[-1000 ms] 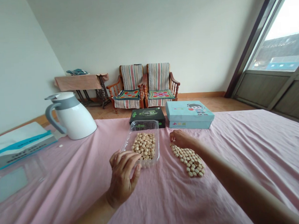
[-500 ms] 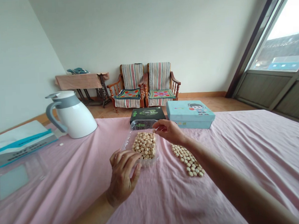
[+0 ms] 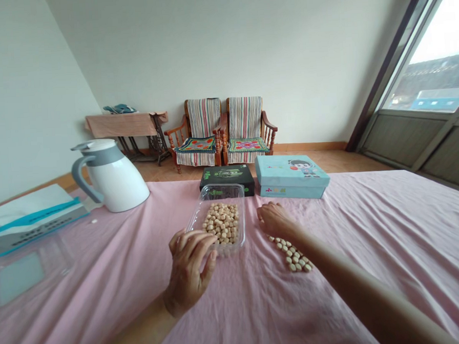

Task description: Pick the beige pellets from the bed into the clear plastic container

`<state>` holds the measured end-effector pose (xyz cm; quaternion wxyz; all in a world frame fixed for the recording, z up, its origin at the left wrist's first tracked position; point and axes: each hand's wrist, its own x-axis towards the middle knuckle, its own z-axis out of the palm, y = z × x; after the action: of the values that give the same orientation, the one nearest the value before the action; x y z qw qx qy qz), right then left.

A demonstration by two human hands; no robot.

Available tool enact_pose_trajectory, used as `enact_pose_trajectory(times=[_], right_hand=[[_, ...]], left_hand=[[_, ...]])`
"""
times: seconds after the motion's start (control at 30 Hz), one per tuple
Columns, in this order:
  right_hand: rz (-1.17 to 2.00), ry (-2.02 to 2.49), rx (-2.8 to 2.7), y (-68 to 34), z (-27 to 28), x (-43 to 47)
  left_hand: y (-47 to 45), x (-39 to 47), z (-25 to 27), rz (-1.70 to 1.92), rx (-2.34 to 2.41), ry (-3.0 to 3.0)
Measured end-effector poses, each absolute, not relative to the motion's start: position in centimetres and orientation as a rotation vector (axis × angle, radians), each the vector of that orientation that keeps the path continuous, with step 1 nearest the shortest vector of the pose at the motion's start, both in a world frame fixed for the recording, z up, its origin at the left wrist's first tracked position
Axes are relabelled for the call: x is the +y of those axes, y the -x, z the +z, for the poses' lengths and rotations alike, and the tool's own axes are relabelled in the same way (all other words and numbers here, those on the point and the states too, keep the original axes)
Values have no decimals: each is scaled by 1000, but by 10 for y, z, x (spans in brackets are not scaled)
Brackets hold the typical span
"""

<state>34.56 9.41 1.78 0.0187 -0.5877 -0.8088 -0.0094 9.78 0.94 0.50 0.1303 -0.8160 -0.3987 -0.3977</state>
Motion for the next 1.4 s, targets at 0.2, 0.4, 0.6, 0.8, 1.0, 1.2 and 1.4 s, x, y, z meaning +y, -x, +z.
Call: enact_pose_trajectory(times=[0.2, 0.4, 0.6, 0.8, 1.0, 1.2, 1.4], right_hand=[[47, 1772, -2343, -350, 14, 104], [326, 1362, -1987, -340, 46, 110], [463, 1256, -1970, -334, 59, 110], [232, 1636, -2468, -366, 31, 110], [174, 1721, -2534, -367, 15, 111], [177, 1597, -2132, -359, 29, 115], [441, 1182, -1979, -327, 52, 111]], left_hand=[[-99, 10, 5, -1158, -1156, 2370], [-98, 10, 5, -1158, -1157, 2371], [-97, 9, 4, -1150, -1163, 2383], [-98, 8, 5, -1156, -1157, 2375], [-98, 9, 6, -1159, -1155, 2379], [-98, 9, 6, -1161, -1166, 2375], [-97, 8, 4, -1141, -1180, 2379]])
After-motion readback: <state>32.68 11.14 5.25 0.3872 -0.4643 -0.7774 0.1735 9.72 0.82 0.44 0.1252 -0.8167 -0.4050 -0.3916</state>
